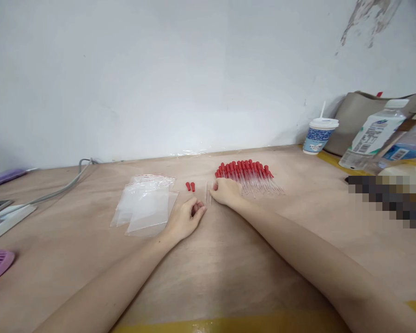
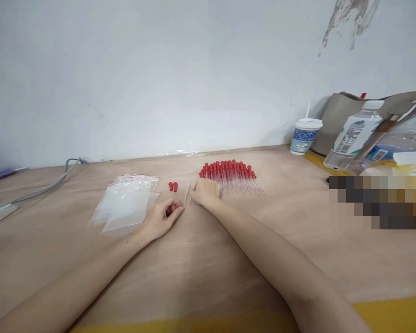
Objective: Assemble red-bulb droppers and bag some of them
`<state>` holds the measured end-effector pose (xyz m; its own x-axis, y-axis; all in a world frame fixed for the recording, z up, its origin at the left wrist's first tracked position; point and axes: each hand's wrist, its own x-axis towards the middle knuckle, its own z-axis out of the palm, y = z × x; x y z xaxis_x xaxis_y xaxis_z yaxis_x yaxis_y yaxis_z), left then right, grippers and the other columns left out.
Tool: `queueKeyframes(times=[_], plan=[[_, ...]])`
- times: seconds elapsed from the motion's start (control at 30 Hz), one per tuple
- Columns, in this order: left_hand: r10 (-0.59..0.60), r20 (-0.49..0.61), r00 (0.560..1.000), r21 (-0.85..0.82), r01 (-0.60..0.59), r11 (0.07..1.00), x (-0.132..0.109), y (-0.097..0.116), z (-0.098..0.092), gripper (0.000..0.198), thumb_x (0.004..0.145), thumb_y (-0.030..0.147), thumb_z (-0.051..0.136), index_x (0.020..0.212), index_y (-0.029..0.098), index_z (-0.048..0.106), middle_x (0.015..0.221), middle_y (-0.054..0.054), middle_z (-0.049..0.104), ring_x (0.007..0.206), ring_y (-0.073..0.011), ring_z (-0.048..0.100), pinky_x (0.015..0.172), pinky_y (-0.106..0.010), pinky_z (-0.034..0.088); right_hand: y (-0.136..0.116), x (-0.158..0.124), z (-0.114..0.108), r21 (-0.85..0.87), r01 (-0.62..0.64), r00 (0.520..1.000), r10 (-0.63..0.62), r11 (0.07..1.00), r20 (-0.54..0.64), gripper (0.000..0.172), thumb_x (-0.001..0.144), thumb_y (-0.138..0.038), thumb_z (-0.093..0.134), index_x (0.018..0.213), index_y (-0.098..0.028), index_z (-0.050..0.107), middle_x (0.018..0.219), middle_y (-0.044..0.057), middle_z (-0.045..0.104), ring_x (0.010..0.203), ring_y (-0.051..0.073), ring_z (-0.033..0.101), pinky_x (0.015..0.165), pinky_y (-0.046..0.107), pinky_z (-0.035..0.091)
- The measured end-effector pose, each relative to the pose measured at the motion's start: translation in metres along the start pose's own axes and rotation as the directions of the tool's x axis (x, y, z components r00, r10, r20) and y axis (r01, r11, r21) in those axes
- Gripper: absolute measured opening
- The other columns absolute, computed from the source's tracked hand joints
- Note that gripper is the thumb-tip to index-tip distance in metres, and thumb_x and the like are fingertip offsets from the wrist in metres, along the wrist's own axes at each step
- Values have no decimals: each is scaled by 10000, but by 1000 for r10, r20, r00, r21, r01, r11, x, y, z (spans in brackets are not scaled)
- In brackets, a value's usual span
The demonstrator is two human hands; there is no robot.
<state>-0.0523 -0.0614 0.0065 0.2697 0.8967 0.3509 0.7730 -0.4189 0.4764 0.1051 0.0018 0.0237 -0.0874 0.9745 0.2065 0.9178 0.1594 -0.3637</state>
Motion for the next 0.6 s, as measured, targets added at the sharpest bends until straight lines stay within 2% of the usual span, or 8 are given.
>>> queueKeyframes(times=[0.13, 0.23, 0.37, 0.43, 0.6], plan=[[-10, -85, 996, 60, 15, 998, 10, -10, -12, 155, 841, 252, 432, 839, 178, 568, 838, -46, 569, 740, -176, 556, 676, -294, 442, 15, -19, -10, 16, 33, 997, -34, 999, 65, 164, 719, -370, 572, 714, -221, 639, 801, 52, 672, 795, 233, 607, 627, 300, 409], [-34, -101, 994, 154, 49, 987, 29, -28, -24, 196, 819, 190, 409, 926, 175, 573, 928, -74, 543, 823, -201, 562, 753, -325, 444, 30, -39, -19, 35, 79, 991, -82, 996, 108, 156, 730, -366, 560, 699, -224, 617, 739, 37, 660, 722, 212, 592, 581, 283, 369], [27, 41, 999, 225, -36, 974, 64, -56, -36, 251, 779, 184, 430, 964, 196, 597, 933, -73, 519, 841, -212, 554, 816, -351, 426, 47, -55, -30, 48, 146, 978, -151, 988, 142, 88, 738, -296, 546, 724, -220, 588, 722, 13, 649, 662, 169, 562, 539, 258, 306], [59, 170, 984, 203, -93, 975, 79, -66, -40, 236, 729, 181, 474, 919, 203, 613, 942, -63, 521, 840, -205, 551, 818, -339, 428, 52, -58, -31, 74, 151, 973, -161, 986, 167, 73, 737, -275, 547, 751, -214, 585, 732, 11, 644, 639, 152, 552, 524, 251, 291], [85, 250, 965, 176, -132, 975, 94, -75, -44, 188, 733, 211, 459, 841, 201, 613, 940, -58, 534, 830, -195, 561, 751, -305, 445, 58, -64, -25, 78, 160, 981, -167, 984, 96, 91, 780, -289, 516, 791, -214, 566, 756, 4, 643, 642, 139, 548, 518, 248, 272]])
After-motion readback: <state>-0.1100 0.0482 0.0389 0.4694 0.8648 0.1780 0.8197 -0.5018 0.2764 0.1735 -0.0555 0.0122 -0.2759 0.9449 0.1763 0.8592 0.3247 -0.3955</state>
